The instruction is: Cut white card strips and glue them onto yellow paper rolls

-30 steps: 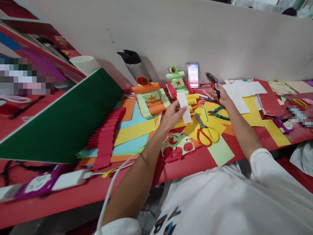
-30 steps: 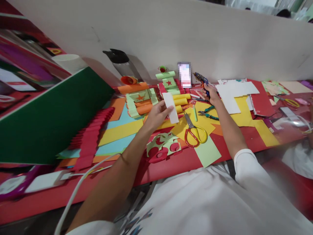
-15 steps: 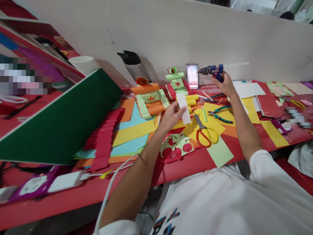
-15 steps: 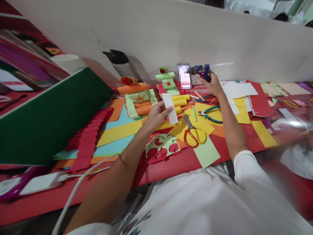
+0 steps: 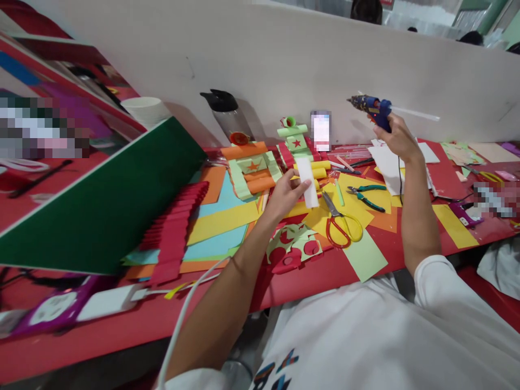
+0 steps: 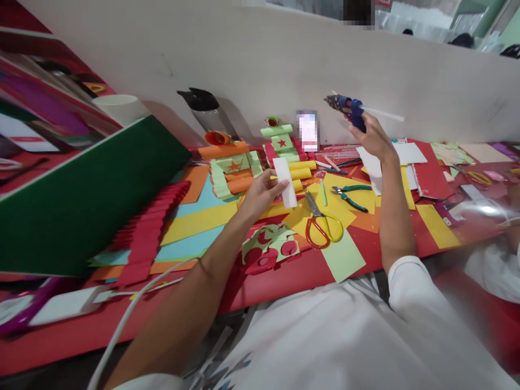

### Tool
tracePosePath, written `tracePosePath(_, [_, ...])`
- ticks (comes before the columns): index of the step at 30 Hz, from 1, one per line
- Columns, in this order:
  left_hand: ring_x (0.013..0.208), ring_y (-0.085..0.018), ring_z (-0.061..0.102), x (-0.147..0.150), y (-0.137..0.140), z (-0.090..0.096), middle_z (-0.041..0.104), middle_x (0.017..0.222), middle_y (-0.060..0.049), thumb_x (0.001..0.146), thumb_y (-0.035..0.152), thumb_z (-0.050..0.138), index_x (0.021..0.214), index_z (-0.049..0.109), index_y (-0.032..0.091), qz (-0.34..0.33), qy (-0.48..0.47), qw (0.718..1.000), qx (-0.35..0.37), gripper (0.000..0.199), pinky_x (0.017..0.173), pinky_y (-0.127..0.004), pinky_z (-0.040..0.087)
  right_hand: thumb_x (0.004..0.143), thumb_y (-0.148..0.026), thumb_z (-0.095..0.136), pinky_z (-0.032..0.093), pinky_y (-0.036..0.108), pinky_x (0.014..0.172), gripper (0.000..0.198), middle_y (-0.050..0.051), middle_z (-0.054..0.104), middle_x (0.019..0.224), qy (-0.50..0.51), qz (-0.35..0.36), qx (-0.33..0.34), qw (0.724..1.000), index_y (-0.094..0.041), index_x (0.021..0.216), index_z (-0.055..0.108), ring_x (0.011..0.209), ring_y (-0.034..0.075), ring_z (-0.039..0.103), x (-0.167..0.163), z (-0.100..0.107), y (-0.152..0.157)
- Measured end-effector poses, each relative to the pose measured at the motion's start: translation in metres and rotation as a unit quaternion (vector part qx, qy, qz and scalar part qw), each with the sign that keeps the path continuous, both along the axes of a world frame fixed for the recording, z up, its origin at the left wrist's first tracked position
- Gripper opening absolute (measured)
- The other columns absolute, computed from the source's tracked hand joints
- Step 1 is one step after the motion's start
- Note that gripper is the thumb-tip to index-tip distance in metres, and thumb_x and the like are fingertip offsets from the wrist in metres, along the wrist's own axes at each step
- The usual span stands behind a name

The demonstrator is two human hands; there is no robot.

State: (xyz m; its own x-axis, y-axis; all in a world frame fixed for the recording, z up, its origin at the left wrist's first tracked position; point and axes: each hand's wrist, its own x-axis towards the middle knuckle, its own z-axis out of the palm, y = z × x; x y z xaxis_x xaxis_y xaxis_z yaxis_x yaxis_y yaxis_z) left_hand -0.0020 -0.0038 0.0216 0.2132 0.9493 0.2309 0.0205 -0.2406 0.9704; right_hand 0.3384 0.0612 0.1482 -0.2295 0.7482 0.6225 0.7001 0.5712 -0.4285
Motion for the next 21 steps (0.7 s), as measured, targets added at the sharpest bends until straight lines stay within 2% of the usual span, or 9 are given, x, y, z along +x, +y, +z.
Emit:
tracePosePath(3, [0.053, -0.012, 0.047, 0.000, -0.001, 0.002, 0.048, 0.061, 0.007, 0.083, 0.054, 0.077, 0.093, 0.055, 0.022, 0.005, -0.007, 1.000, -0.005, 0.040, 0.053, -0.024, 0.036, 0.094, -0.075, 0.062, 0.063, 0.044, 0.089, 0.060, 0.008, 0.073, 0.088, 0.029, -0.005, -0.012, 0.999, -0.017, 0.104, 0.074, 0.089, 0.025, 0.073, -0.001, 0.013, -0.028])
tracePosePath(5, [0.054, -0.012, 0.048, 0.000, -0.001, 0.003, 0.052, 0.061, 0.005, 0.085, 0.053, 0.076, 0.091, 0.056, 0.021, 0.006, -0.005, 1.000, -0.014, 0.037, 0.053, -0.025, 0.036, 0.094, -0.076, 0.062, 0.063, 0.036, 0.075, 0.058, 0.003, 0.065, 0.071, 0.074, -0.002, -0.029, 0.997, -0.018, 0.095, 0.073, 0.072, 0.019, 0.069, -0.003, 0.015, -0.044])
tracePosePath(7, [0.055, -0.012, 0.050, 0.000, -0.001, 0.003, 0.056, 0.062, 0.003, 0.086, 0.051, 0.075, 0.090, 0.057, 0.021, 0.000, -0.007, 1.000, -0.022, 0.035, 0.054, -0.026, 0.037, 0.096, -0.076, 0.058, 0.058, 0.030, 0.063, 0.058, -0.001, 0.057, 0.063, 0.130, 0.017, -0.053, 0.990, -0.020, 0.091, 0.071, 0.060, 0.015, 0.062, -0.009, 0.009, -0.057])
tracePosePath(11, [0.053, -0.014, 0.050, 0.001, 0.001, 0.002, 0.053, 0.057, 0.006, 0.085, 0.047, 0.076, 0.103, 0.057, 0.021, -0.017, -0.023, 0.999, -0.033, 0.037, 0.053, -0.025, 0.037, 0.094, -0.077, 0.059, 0.048, 0.026, 0.054, 0.057, -0.003, 0.051, 0.059, 0.212, 0.052, -0.096, 0.971, -0.022, 0.086, 0.070, 0.052, 0.011, 0.052, -0.024, -0.027, -0.070])
tracePosePath(16, [0.052, -0.014, 0.051, 0.002, 0.001, -0.002, 0.051, 0.061, 0.008, 0.081, 0.042, 0.080, 0.121, 0.054, 0.023, -0.019, -0.038, 0.998, -0.040, 0.051, 0.052, -0.025, 0.036, 0.088, -0.079, 0.064, 0.049, 0.028, 0.059, 0.059, 0.000, 0.057, 0.059, 0.225, 0.000, -0.164, 0.960, -0.021, 0.081, 0.073, 0.057, 0.015, 0.057, -0.043, -0.081, -0.073])
tracePosePath(21, [0.054, -0.013, 0.050, 0.002, -0.004, 0.000, 0.050, 0.067, 0.007, 0.082, 0.034, 0.078, 0.144, 0.047, 0.025, -0.029, -0.031, 0.998, -0.038, 0.070, 0.053, -0.026, 0.037, 0.085, -0.077, 0.068, 0.052, 0.028, 0.058, 0.055, -0.001, 0.059, 0.065, 0.268, 0.040, -0.210, 0.939, -0.022, 0.085, 0.072, 0.057, 0.014, 0.057, -0.060, -0.108, -0.073])
